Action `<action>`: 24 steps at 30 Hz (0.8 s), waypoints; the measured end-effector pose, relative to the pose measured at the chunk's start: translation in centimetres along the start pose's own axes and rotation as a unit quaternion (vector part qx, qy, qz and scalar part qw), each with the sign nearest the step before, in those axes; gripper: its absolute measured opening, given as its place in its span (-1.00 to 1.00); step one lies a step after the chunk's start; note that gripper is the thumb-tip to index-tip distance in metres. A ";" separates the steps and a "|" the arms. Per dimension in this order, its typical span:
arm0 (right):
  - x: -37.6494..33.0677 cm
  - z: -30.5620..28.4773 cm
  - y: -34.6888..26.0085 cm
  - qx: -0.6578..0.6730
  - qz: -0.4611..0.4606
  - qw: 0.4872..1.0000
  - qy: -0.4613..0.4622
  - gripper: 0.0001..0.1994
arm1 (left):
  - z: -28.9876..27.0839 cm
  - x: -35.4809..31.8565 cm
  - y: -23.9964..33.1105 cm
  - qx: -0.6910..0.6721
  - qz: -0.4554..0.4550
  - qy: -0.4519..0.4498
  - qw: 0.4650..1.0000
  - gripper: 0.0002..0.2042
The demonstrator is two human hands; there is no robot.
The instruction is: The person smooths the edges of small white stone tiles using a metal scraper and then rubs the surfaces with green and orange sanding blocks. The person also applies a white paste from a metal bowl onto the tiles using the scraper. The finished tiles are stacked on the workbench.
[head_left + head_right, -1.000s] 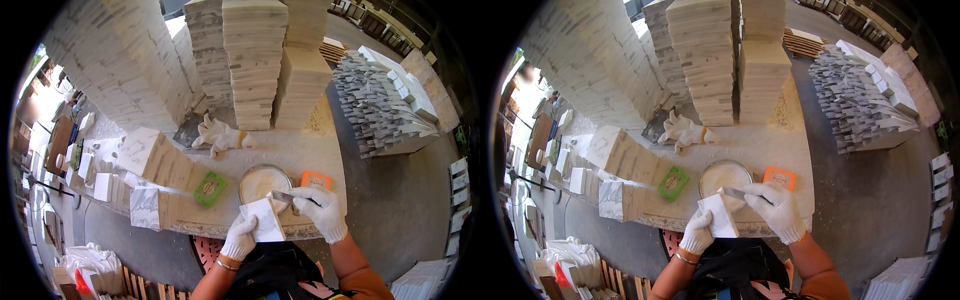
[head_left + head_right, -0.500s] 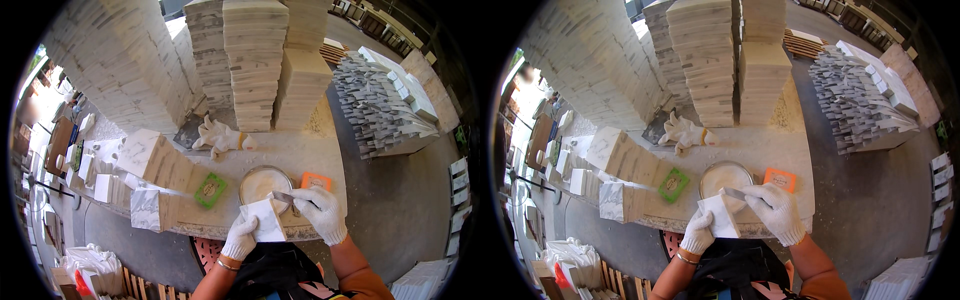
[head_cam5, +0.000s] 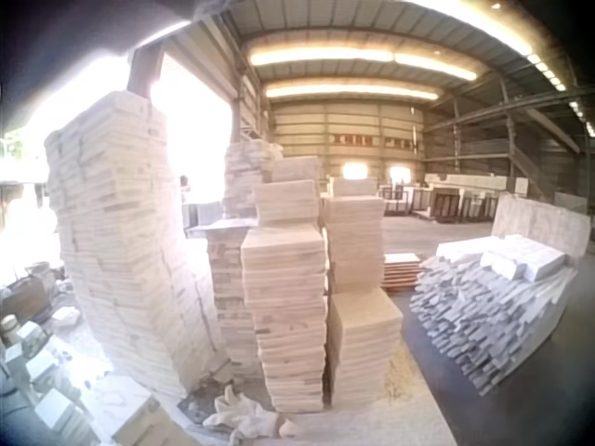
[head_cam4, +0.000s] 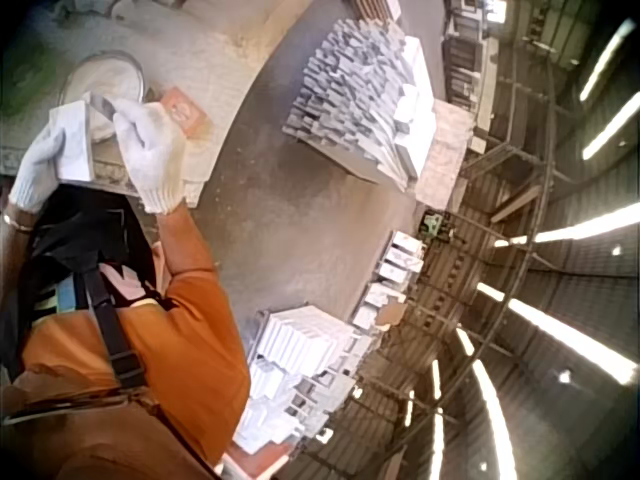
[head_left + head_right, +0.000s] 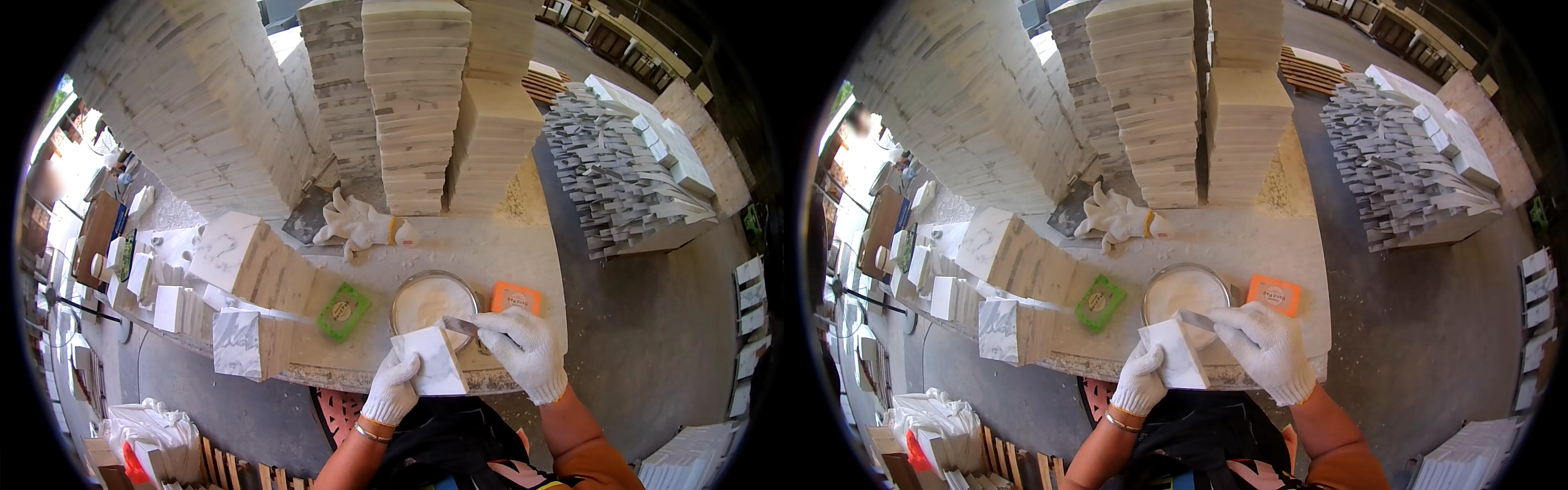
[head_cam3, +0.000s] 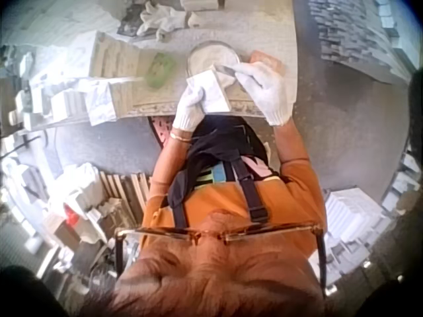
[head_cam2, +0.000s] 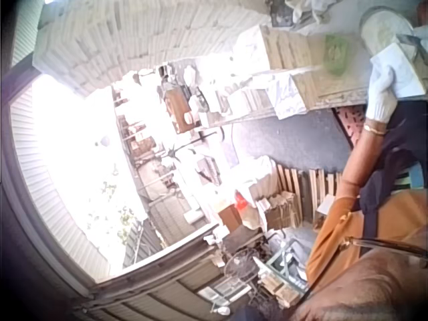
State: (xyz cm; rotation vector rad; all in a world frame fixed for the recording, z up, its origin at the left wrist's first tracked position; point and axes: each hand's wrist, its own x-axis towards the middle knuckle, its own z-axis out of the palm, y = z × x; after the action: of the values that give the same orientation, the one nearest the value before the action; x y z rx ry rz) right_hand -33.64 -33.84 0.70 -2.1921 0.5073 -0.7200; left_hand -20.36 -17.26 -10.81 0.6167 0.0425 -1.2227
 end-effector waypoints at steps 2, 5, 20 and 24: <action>0.1 0.0 0.0 -0.019 -0.008 1.000 0.008 -0.79 | -0.2 0.1 -0.1 0.000 -0.002 -0.003 1.000 -0.30; 0.1 -0.1 0.0 -0.028 -0.014 0.999 0.020 -0.79 | -0.9 0.2 -0.3 -0.005 -0.006 -0.010 1.000 -0.33; -1.3 -0.6 2.0 0.350 0.334 0.875 -0.001 -0.73 | 0.4 0.0 0.5 0.038 0.043 0.021 0.998 -0.48; -1.4 0.0 3.1 0.394 0.344 0.852 -0.014 -0.71 | 0.8 0.0 0.6 0.045 0.046 0.023 0.998 -0.49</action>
State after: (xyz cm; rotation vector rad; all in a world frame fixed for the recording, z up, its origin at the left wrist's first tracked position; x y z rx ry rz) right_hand -35.14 -35.00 -2.12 -1.1263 0.7579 -0.3836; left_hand -20.03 -17.50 -9.88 0.7177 -0.0033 -1.1256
